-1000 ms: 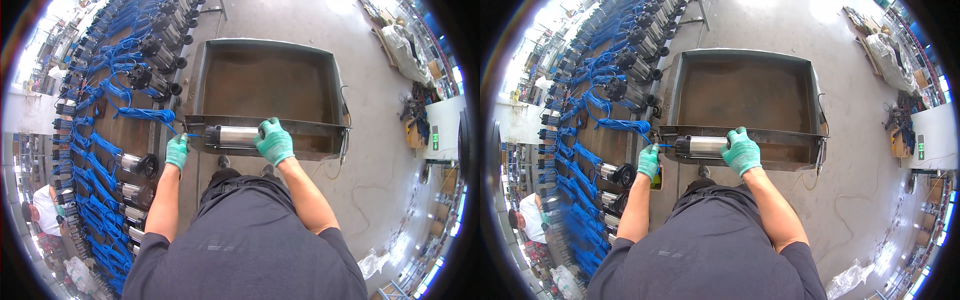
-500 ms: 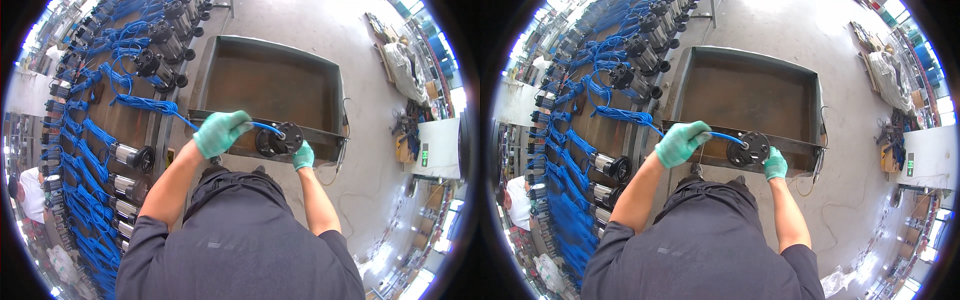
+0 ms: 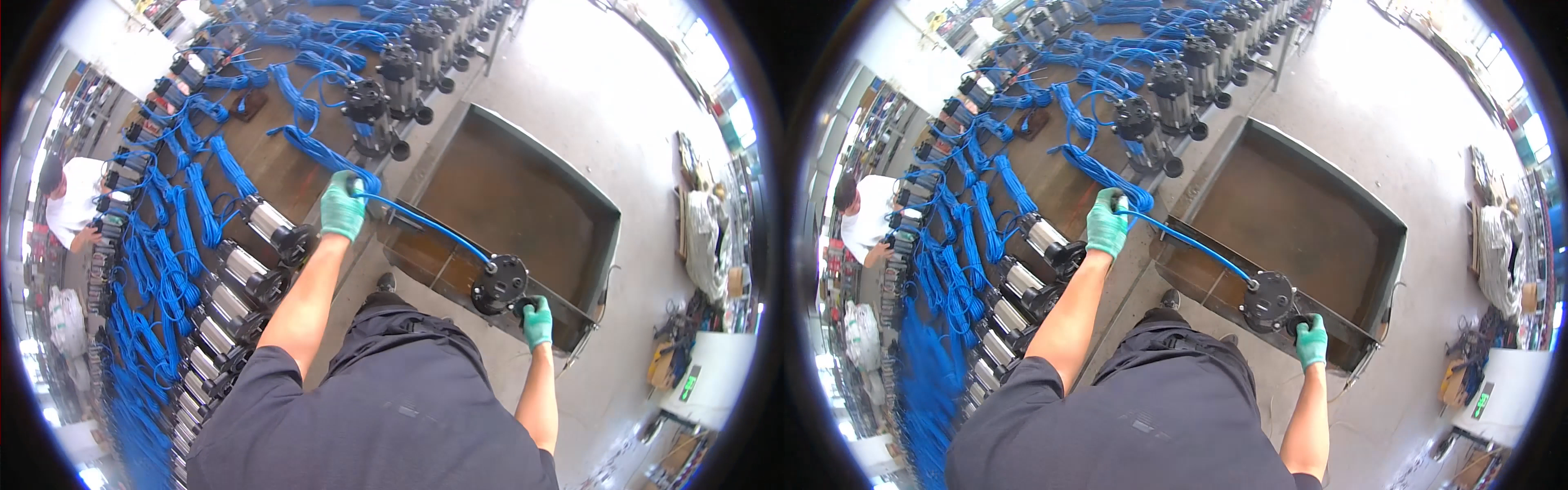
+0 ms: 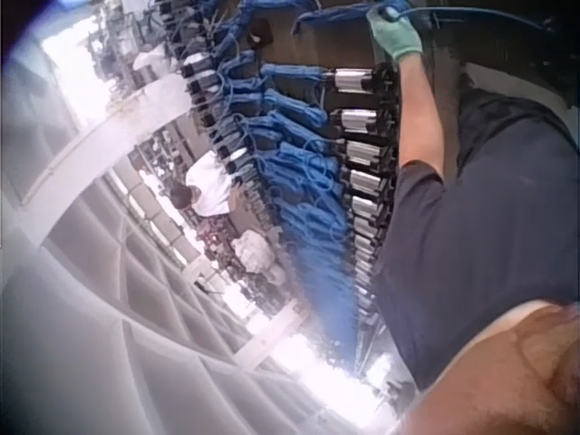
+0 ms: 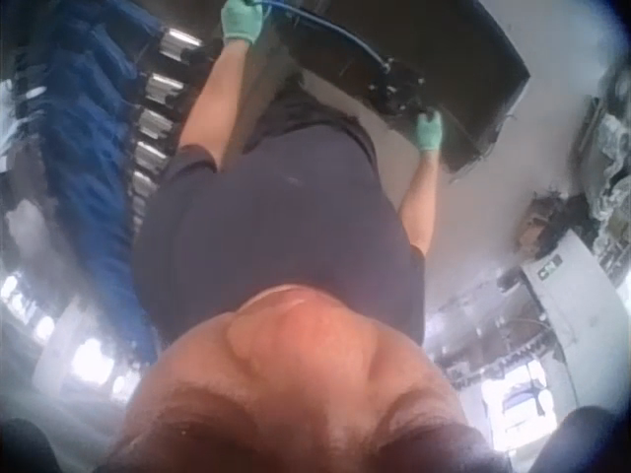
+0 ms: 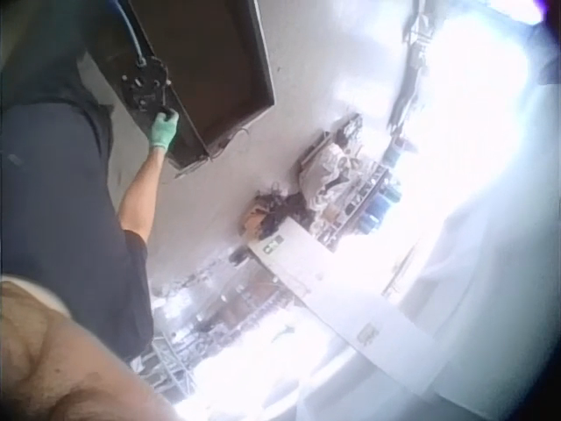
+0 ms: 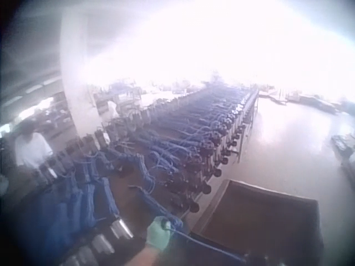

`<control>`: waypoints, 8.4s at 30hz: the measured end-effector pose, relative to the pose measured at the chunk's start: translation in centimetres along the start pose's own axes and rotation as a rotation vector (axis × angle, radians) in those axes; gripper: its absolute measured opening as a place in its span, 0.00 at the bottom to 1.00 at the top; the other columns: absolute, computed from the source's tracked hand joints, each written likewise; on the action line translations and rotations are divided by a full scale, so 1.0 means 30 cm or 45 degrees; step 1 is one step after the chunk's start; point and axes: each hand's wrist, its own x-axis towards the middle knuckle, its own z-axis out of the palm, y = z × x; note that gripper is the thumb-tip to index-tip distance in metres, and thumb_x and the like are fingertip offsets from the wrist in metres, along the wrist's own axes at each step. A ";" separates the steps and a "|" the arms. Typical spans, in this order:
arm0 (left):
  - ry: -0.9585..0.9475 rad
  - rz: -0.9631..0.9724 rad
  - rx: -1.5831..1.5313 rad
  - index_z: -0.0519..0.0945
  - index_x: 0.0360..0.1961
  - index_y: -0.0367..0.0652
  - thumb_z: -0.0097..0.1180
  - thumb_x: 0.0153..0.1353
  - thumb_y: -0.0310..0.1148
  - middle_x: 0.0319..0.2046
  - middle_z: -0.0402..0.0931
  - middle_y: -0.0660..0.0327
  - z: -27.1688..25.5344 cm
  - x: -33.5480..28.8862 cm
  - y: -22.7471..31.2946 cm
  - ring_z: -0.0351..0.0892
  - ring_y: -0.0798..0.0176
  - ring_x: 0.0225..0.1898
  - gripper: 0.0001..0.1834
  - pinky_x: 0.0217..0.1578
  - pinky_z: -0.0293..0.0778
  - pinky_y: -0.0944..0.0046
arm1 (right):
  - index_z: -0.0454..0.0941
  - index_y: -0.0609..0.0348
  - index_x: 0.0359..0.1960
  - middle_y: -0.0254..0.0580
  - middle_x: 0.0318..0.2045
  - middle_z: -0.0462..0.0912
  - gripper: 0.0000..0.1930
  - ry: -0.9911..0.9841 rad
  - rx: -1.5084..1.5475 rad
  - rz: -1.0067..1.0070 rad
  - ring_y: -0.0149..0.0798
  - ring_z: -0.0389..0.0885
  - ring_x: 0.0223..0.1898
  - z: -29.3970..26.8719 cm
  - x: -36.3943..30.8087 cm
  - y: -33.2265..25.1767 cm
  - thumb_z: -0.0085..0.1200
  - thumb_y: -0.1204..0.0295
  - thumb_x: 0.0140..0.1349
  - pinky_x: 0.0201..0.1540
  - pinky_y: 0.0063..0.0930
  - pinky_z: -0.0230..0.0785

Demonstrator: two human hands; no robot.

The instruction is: The person picks up a pump from a table and submerges it into a tank of liquid, then lifts it out and places it onto the table with others.

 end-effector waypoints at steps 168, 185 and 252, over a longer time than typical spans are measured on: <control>-1.009 -0.005 0.196 0.69 0.51 0.30 0.79 0.51 0.39 0.40 0.83 0.51 0.321 -0.434 0.086 0.81 0.58 0.40 0.36 0.47 0.77 0.60 | 0.80 0.57 0.48 0.28 0.27 0.79 0.07 -0.006 0.611 -0.045 0.23 0.73 0.26 -0.040 -0.199 -0.106 0.53 0.71 0.74 0.29 0.23 0.69; -1.033 -0.085 0.159 0.68 0.56 0.28 0.79 0.50 0.43 0.46 0.83 0.44 0.329 -0.428 0.064 0.84 0.50 0.47 0.42 0.52 0.77 0.57 | 0.79 0.63 0.51 0.65 0.47 0.82 0.23 0.196 -0.288 -0.167 0.67 0.78 0.50 0.002 -0.105 -0.079 0.39 0.55 0.77 0.53 0.56 0.71; -1.011 -0.145 0.211 0.68 0.55 0.30 0.79 0.49 0.45 0.41 0.85 0.48 0.308 -0.453 0.118 0.85 0.52 0.43 0.42 0.48 0.79 0.57 | 0.78 0.55 0.59 0.48 0.49 0.86 0.19 0.130 -0.499 -0.969 0.51 0.84 0.48 -0.148 -0.152 -0.034 0.60 0.67 0.68 0.54 0.38 0.73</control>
